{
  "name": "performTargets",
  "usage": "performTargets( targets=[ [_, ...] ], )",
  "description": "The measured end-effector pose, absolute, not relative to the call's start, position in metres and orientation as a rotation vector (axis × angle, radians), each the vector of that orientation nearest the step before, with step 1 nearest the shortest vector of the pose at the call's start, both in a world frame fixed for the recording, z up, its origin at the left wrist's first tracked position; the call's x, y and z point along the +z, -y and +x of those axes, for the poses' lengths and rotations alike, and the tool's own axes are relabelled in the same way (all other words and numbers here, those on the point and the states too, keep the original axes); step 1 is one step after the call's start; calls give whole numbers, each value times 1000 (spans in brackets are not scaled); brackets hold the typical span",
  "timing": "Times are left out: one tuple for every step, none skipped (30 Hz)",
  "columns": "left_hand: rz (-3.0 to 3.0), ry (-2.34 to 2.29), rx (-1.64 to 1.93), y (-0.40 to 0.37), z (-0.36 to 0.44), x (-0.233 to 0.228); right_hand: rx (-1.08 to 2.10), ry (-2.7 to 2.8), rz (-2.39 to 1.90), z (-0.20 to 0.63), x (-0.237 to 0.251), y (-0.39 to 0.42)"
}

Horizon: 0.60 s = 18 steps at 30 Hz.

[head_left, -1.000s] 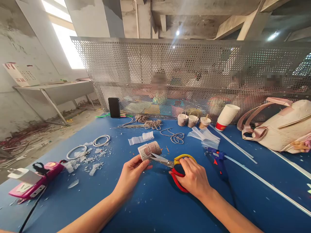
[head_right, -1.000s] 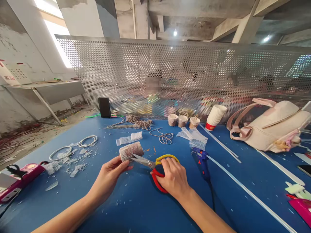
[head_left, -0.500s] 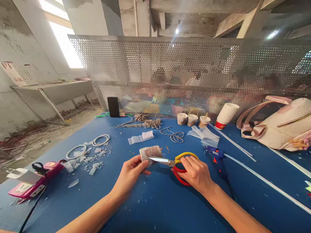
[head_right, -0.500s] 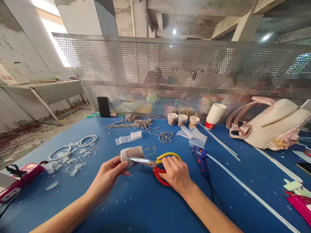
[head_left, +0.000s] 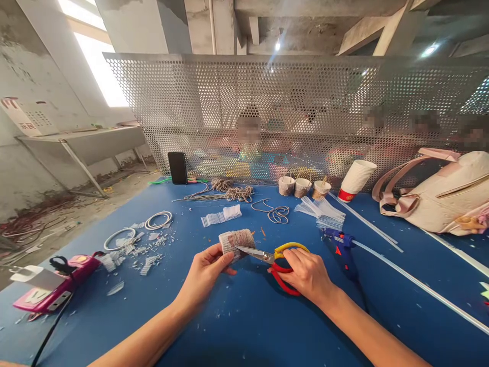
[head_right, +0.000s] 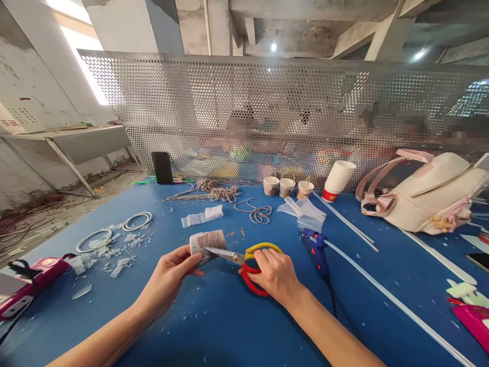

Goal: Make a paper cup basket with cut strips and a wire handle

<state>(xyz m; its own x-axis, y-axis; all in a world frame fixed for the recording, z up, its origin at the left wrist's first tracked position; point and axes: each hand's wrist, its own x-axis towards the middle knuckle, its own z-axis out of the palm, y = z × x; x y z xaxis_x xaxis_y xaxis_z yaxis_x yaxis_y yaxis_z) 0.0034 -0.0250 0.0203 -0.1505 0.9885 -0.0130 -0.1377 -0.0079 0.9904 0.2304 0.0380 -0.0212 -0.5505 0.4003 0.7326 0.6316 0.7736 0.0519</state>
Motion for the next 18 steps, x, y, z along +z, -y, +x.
performTargets(
  targets=[
    [1023,-1211,1384,25,3,19,-360,2225,-773,230,-23,-37],
    [1008,-1205,1394,24,3,19,-301,2225,-791,228,-25,-36],
    [984,-1196,1409,23,3,18,-223,2221,-819,227,-26,-35],
    [956,-1181,1423,23,2,18,-130,2209,-860,225,-28,-34],
    [921,-1161,1440,22,2,18,-28,2190,-911,223,-30,-34],
    [877,-1138,1458,20,2,17,73,2164,-971,221,-31,-33],
    [827,-1113,1477,19,2,17,170,2131,-1035,219,-31,-33],
    [772,-1091,1493,18,2,17,260,2096,-1096,217,-32,-32],
    [717,-1072,1503,17,2,17,338,2061,-1149,216,-31,-32],
    [666,-1058,1509,16,2,16,401,2031,-1187,215,-30,-32],
    [626,-1048,1509,15,3,16,449,2006,-1211,214,-29,-31],
    [597,-1040,1505,14,3,15,485,1991,-1222,214,-28,-30],
    [576,-1033,1500,14,3,15,506,1985,-1220,213,-26,-29],
    [560,-1022,1495,14,4,14,510,1990,-1208,213,-25,-27],
    [550,-1007,1489,15,4,14,499,2005,-1191,212,-24,-25],
    [541,-991,1481,15,5,14,478,2023,-1174,212,-24,-23],
    [534,-972,1471,15,5,14,445,2043,-1160,211,-24,-21],
    [527,-952,1460,16,5,15,398,2063,-1152,210,-24,-19]
  ],
)
